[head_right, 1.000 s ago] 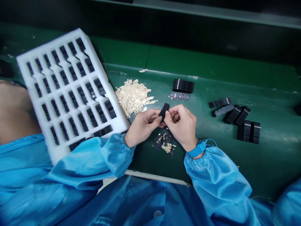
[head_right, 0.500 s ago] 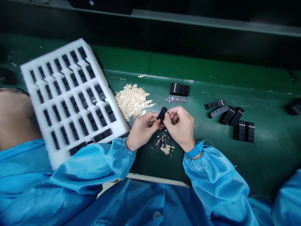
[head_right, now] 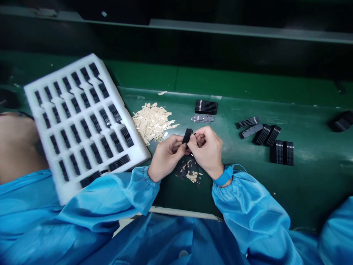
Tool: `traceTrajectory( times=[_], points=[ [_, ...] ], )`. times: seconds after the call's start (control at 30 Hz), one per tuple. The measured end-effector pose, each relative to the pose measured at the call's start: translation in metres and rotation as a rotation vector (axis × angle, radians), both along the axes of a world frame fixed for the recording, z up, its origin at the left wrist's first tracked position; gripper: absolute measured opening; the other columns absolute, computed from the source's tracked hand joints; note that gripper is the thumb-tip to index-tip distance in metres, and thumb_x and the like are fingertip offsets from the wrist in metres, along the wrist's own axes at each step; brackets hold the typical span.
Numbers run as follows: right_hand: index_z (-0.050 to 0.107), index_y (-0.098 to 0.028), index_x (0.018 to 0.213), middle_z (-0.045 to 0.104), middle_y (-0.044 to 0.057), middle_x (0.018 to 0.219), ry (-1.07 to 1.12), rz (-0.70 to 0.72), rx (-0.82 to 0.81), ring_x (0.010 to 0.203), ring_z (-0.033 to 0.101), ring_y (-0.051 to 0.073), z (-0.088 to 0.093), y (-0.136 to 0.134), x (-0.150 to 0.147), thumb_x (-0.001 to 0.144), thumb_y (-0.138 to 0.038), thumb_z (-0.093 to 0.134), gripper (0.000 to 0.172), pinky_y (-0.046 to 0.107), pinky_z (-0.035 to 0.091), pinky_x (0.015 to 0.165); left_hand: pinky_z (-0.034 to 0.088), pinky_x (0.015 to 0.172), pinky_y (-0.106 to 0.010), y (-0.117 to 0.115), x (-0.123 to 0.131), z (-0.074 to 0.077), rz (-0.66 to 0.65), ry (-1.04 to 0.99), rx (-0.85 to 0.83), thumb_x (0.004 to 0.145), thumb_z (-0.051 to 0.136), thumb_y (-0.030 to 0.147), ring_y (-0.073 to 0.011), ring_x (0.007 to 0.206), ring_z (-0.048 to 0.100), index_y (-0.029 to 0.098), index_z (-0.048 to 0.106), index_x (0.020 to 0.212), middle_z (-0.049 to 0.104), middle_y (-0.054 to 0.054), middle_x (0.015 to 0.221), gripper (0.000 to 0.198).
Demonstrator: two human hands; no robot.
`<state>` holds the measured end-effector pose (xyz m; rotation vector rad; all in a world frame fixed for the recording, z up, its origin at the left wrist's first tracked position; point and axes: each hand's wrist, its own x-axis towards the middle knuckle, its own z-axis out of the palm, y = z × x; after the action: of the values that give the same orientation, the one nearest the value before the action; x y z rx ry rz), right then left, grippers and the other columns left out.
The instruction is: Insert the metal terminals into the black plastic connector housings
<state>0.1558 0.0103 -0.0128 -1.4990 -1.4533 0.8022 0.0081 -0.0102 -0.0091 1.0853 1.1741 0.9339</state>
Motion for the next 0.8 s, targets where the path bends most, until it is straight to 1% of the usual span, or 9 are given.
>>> traceTrajectory(
  times=[0.17,0.37,0.43,0.5,0.6,0.63,0.7,0.73,0.8],
  points=[
    [0.057,-0.021,0.082,0.06,-0.004,0.067,0.067,0.046,-0.04,0.052,0.051,0.01,0.003,0.002,0.003,0.083,-0.02,0.064,0.007,0.024,0.042,0.051,0.059,0.089,-0.029,0.0,-0.005,-0.001,-0.02,0.116,0.096,0.096,0.057,0.029,-0.0171,0.093,0.074,0.017,0.066,0.116,0.076,-0.006,0.105,0.025],
    [0.057,-0.022,0.084,0.058,-0.004,0.067,0.109,0.053,-0.037,0.052,0.05,0.009,0.003,0.003,0.004,0.085,-0.022,0.063,0.007,0.023,0.04,0.049,0.056,0.082,-0.027,0.002,-0.012,0.006,-0.071,0.438,0.309,0.097,0.053,0.027,-0.017,0.086,0.073,0.023,0.069,0.118,0.077,-0.003,0.099,0.026],
    [0.057,-0.022,0.086,0.058,-0.004,0.07,0.087,0.048,-0.021,0.054,0.051,0.01,0.002,0.002,0.004,0.086,-0.023,0.063,0.006,0.024,0.041,0.051,0.056,0.083,-0.027,0.002,-0.013,0.008,-0.094,0.473,0.333,0.097,0.053,0.026,-0.0167,0.085,0.073,0.024,0.069,0.117,0.077,-0.002,0.097,0.026],
    [0.058,-0.023,0.096,0.057,-0.003,0.078,0.061,0.04,0.0,0.056,0.051,0.01,0.002,0.002,0.004,0.087,-0.023,0.064,0.012,0.024,0.042,0.051,0.056,0.081,-0.027,0.003,-0.013,0.008,-0.111,0.419,0.277,0.096,0.054,0.025,-0.0161,0.083,0.073,0.023,0.07,0.115,0.077,-0.002,0.094,0.024],
    [0.053,-0.025,0.117,0.055,-0.002,0.088,0.119,0.039,0.047,0.055,0.049,0.009,0.003,0.003,0.007,0.087,-0.024,0.063,0.031,0.025,0.041,0.049,0.059,0.077,-0.027,0.005,-0.011,0.007,-0.12,0.164,0.069,0.095,0.057,0.028,-0.0149,0.078,0.073,0.017,0.069,0.109,0.077,-0.005,0.091,0.021],
    [0.052,-0.025,0.117,0.054,-0.002,0.088,0.148,0.047,0.056,0.055,0.049,0.009,0.004,0.003,0.009,0.089,-0.026,0.062,0.03,0.025,0.04,0.048,0.06,0.074,-0.027,0.006,-0.011,0.007,-0.119,0.064,-0.004,0.094,0.058,0.028,-0.0146,0.076,0.073,0.015,0.068,0.107,0.077,-0.007,0.09,0.021],
    [0.056,-0.024,0.107,0.055,-0.002,0.081,0.185,0.075,0.05,0.055,0.049,0.01,0.005,0.003,0.011,0.092,-0.029,0.059,0.017,0.026,0.04,0.048,0.061,0.071,-0.026,0.009,-0.01,0.009,-0.115,-0.087,-0.105,0.093,0.062,0.03,-0.0137,0.073,0.073,0.012,0.066,0.104,0.077,-0.009,0.09,0.022],
    [0.058,-0.023,0.101,0.055,-0.002,0.078,0.195,0.093,0.036,0.055,0.05,0.011,0.006,0.003,0.012,0.093,-0.03,0.059,0.011,0.026,0.04,0.048,0.061,0.07,-0.026,0.01,-0.011,0.011,-0.113,-0.133,-0.134,0.092,0.063,0.031,-0.0132,0.073,0.073,0.012,0.066,0.103,0.077,-0.009,0.09,0.023],
    [0.059,-0.022,0.093,0.058,-0.001,0.076,0.206,0.122,0.009,0.056,0.051,0.011,0.007,0.004,0.014,0.093,-0.03,0.059,0.008,0.025,0.041,0.049,0.061,0.07,-0.025,0.013,-0.012,0.013,-0.108,-0.188,-0.161,0.09,0.067,0.033,-0.0125,0.072,0.072,0.011,0.066,0.102,0.078,-0.009,0.09,0.025]
  ],
)
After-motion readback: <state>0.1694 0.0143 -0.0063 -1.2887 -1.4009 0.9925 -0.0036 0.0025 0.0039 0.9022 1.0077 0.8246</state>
